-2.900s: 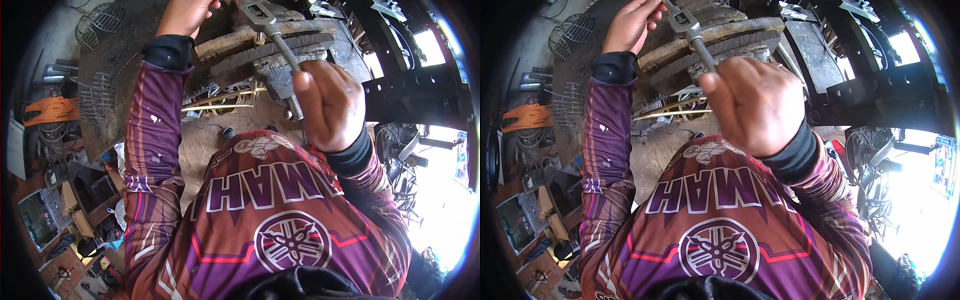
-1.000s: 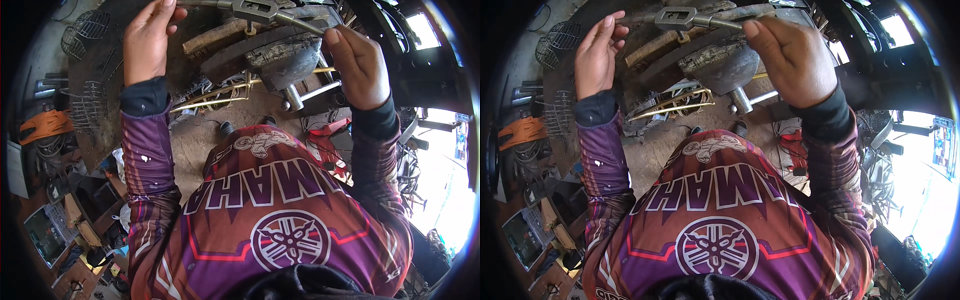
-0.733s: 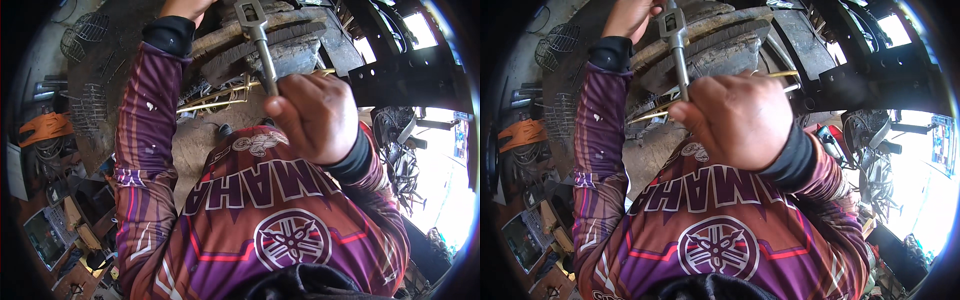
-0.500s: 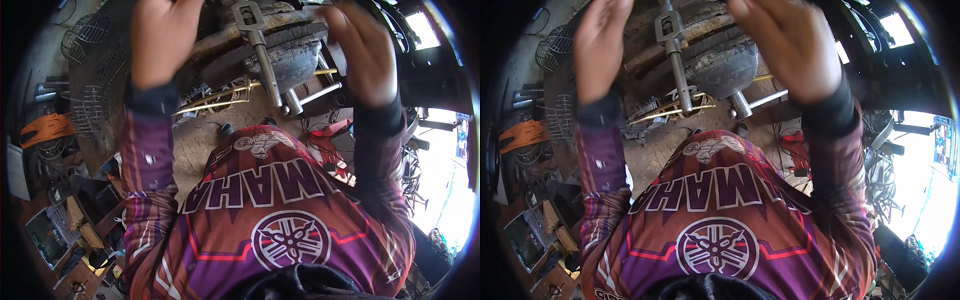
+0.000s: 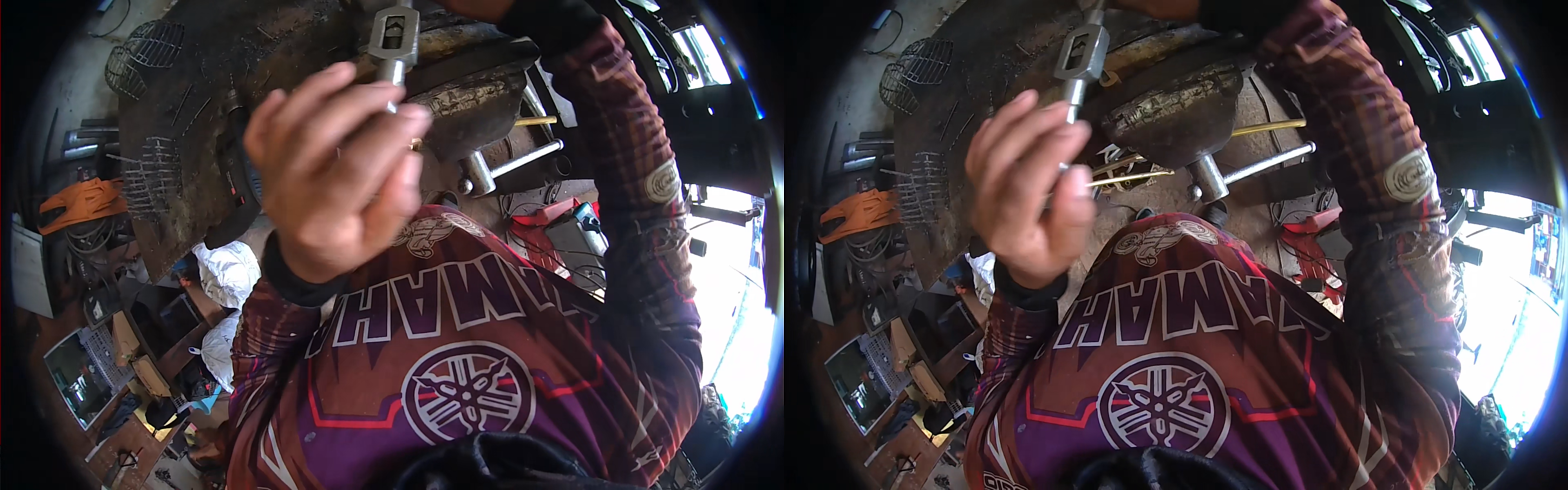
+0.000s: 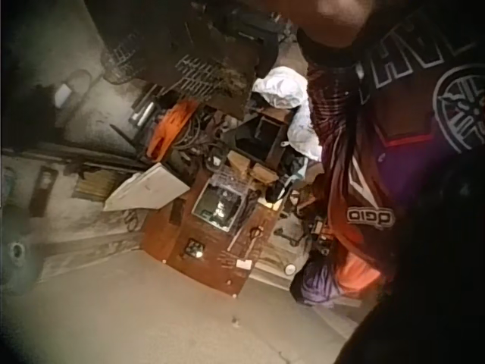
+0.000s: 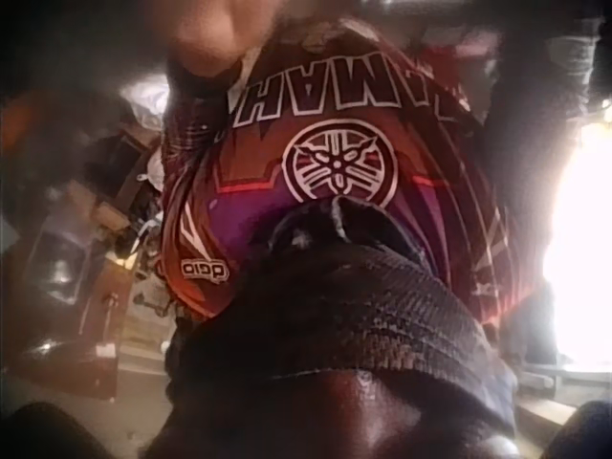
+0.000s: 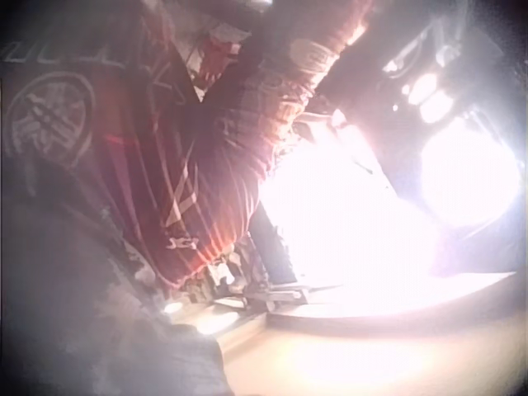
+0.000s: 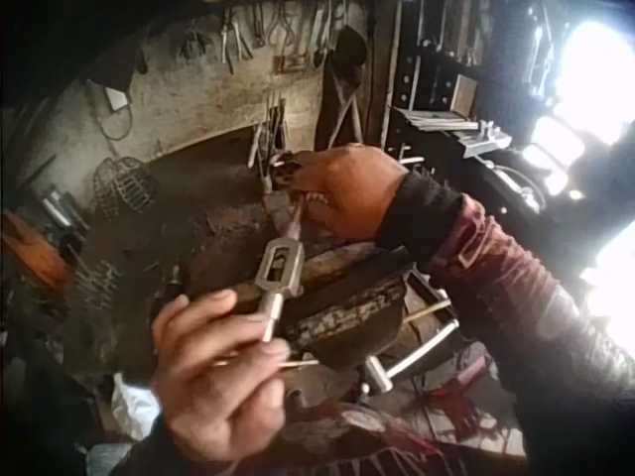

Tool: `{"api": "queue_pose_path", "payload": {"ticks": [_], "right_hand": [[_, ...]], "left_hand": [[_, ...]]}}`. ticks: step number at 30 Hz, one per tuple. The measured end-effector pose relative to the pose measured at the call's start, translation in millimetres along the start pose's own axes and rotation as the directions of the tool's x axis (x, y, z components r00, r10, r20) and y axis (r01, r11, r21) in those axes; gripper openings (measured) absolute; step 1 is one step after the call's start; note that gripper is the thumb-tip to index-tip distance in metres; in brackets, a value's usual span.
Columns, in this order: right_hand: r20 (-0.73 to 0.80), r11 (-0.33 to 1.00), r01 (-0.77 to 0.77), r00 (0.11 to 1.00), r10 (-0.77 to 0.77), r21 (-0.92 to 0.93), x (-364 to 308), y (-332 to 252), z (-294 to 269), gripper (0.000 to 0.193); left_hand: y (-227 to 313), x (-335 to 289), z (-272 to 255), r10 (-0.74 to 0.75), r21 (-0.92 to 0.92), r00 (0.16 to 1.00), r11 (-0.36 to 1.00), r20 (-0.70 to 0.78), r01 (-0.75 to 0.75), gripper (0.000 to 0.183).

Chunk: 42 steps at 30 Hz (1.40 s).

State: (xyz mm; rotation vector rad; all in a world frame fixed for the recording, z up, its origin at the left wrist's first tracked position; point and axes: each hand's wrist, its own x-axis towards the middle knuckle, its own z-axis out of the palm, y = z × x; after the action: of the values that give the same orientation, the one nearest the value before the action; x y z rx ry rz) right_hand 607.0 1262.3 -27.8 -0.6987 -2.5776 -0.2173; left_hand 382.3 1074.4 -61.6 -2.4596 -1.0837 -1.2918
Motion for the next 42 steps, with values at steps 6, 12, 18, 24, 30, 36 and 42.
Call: {"api": "queue_pose_path", "payload": {"ticks": [6, 12, 18, 24, 30, 36, 42], "right_hand": [[0.115, 0.972, -0.235, 0.965, 0.236, -0.021, -70, -49, -59, 0.023], [0.001, 0.933, -0.328, 0.944, 0.331, 0.147, -80, -152, -58, 0.030], [0.131, 0.899, -0.390, 0.920, 0.370, 0.201, -44, -190, -54, 0.035], [0.082, 0.716, -0.620, 0.771, 0.631, 0.320, -58, -116, -64, 0.022], [-0.255, 0.998, -0.034, 0.966, 0.044, 0.043, -19, -12, -26, 0.045], [-0.027, 0.998, 0.015, 1.000, -0.013, 0.057, -12, -7, -14, 0.028], [0.090, 0.963, -0.263, 0.962, 0.258, 0.054, -73, -61, -76, 0.031]], "left_hand": [[-62, -10, -5, -0.536, -0.359, 0.844, 0.787, 0.006, 0.503, 0.030], [-175, 38, 72, -0.590, -0.694, 0.710, 0.322, 0.385, 0.644, 0.039], [-137, 109, 49, -0.318, -0.474, 0.604, 0.401, 0.730, 0.784, 0.035], [-47, 72, 8, -0.364, -0.365, 0.909, 0.834, 0.201, 0.414, 0.036], [14, 21, -7, 0.045, -0.062, 0.995, 0.997, 0.091, -0.039, 0.029], [-11, -3, -3, -0.126, -0.122, 0.992, 0.985, -0.014, 0.124, 0.028], [-72, -3, -11, -0.581, -0.443, 0.799, 0.682, 0.155, 0.582, 0.032]]}}
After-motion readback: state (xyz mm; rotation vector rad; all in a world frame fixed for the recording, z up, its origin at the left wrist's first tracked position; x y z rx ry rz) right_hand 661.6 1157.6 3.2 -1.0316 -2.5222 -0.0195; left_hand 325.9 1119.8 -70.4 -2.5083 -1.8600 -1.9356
